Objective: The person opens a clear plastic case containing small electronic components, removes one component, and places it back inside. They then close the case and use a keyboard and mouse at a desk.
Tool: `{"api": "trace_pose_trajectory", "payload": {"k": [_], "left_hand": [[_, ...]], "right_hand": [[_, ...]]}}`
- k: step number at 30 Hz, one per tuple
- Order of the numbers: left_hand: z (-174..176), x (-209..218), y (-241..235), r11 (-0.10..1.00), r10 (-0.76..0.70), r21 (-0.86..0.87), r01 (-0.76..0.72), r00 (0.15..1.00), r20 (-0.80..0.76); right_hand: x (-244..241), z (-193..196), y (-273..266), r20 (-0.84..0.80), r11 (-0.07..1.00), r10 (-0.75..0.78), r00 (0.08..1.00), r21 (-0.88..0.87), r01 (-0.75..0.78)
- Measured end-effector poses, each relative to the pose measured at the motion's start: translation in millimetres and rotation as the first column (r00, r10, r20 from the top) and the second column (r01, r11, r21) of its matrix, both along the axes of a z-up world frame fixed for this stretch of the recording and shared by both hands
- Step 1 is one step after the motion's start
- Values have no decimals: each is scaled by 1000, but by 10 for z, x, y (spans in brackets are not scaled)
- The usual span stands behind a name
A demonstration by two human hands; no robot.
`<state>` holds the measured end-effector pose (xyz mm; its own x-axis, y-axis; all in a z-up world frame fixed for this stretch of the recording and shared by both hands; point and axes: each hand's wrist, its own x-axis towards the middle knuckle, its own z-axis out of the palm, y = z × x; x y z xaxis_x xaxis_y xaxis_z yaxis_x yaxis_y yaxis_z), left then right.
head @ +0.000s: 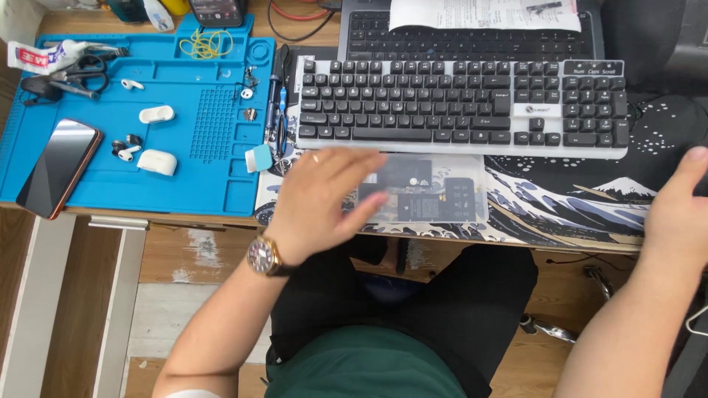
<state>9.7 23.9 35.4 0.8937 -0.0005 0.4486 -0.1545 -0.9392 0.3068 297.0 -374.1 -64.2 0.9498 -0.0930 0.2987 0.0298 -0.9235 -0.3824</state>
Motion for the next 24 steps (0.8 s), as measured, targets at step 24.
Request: {"api": "trace_pose_trajectory", "payload": {"k": [24], "left_hand": [[-355, 432, 456, 910, 415, -68, -409, 896, 158]], "right_hand": [[-1184, 1132, 2782, 164, 327, 942, 292, -262, -908]]}}
